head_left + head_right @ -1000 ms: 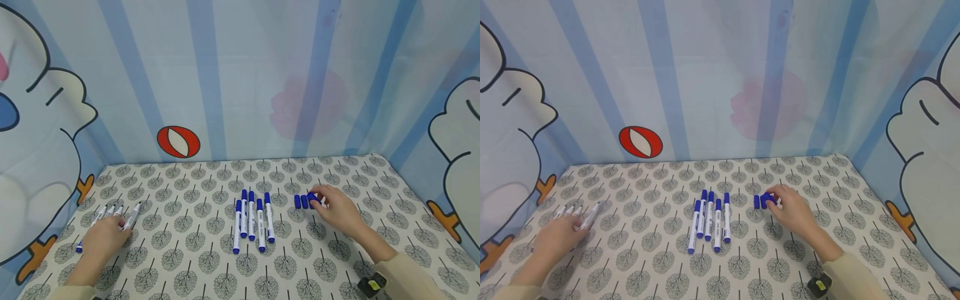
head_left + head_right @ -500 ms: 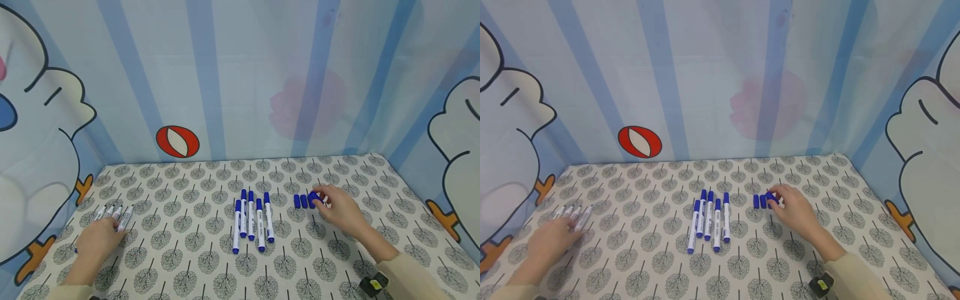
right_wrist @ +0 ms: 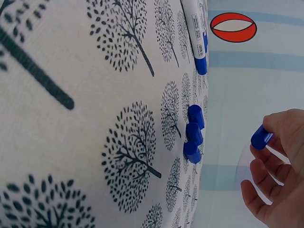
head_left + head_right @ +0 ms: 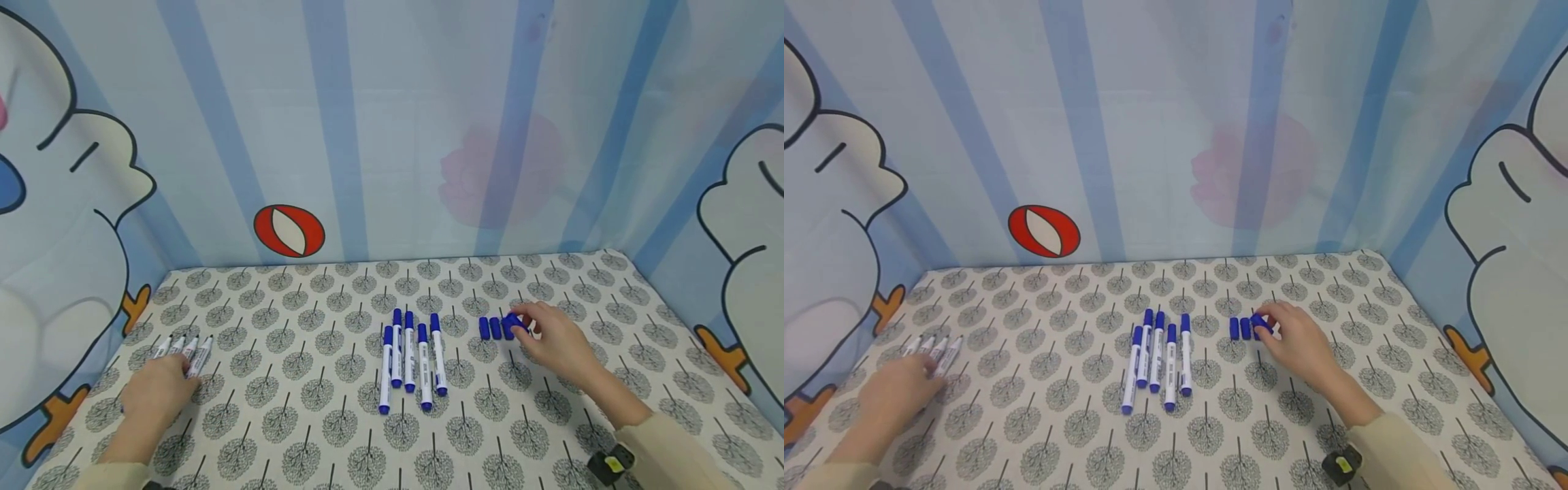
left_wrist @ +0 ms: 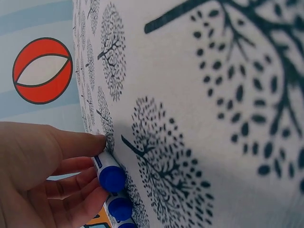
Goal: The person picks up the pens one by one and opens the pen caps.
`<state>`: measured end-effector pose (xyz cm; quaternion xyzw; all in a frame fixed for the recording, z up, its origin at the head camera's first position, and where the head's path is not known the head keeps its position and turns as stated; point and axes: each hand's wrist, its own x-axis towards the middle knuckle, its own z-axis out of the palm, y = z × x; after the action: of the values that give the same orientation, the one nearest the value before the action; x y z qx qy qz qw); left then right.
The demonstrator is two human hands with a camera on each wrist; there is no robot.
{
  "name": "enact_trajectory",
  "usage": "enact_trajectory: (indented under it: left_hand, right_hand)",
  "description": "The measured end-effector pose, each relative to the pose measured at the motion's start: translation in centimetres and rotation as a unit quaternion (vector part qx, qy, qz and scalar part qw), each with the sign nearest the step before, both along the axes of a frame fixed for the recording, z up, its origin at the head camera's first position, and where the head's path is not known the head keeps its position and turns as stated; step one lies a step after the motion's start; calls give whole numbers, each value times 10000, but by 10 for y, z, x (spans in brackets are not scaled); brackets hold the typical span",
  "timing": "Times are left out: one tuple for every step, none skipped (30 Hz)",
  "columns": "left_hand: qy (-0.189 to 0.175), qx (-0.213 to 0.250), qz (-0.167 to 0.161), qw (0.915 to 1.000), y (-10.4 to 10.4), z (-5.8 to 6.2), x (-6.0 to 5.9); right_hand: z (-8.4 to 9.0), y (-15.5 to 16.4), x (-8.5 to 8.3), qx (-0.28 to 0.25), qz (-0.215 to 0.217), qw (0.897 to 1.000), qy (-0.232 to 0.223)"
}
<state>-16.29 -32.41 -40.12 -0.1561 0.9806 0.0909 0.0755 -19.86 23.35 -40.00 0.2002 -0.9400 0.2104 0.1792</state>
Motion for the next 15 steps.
enact_trajectory:
  left_hand:
    - [3,-3,-2,10000,0,0,0]
    - [14,0,-3,10000,0,0,0]
    - [28,8,-7,10000,-1,0,0]
    - [49,5,-14,10000,-1,-1,0]
    - [66,2,-14,10000,-1,-1,0]
    - [79,-4,-17,10000,-2,-2,0]
    - [84,-4,-16,10000,-2,-2,0]
    - [85,-6,-15,10000,-2,-2,0]
    - [81,-8,-11,10000,-2,-2,0]
    - [68,-11,-12,10000,-2,-2,0]
    - [47,-10,-16,10000,-2,-2,0]
    - [15,-3,-20,10000,-2,-1,0]
    - [-9,4,-27,10000,-1,0,0]
    - [-42,16,-32,10000,-1,1,0]
    - [-65,28,-39,10000,-1,1,0]
  right_hand:
    - [0,0,0,0,-1,10000,-11]
    - [0,0,1,-1,-11,10000,-31]
    - [1,0,1,3,-26,10000,-48]
    - [1,0,1,2,-35,10000,-75]
    - [1,0,1,9,-44,10000,-83]
    - [1,0,1,9,-49,9999,-102]
    - [1,0,1,20,-58,9999,-96]
    - [0,1,0,29,-70,9999,-92]
    - [0,1,0,40,-78,9999,-86]
    - [0,1,0,51,-88,9999,-85]
    - [-1,1,-1,59,-97,9999,-87]
    - [-1,1,-1,65,-107,9999,-91]
    - [-1,1,-1,73,-118,9999,-94]
    - [-1,1,-1,76,-124,9998,-106]
    - [-1,2,-1,78,-129,9998,-112]
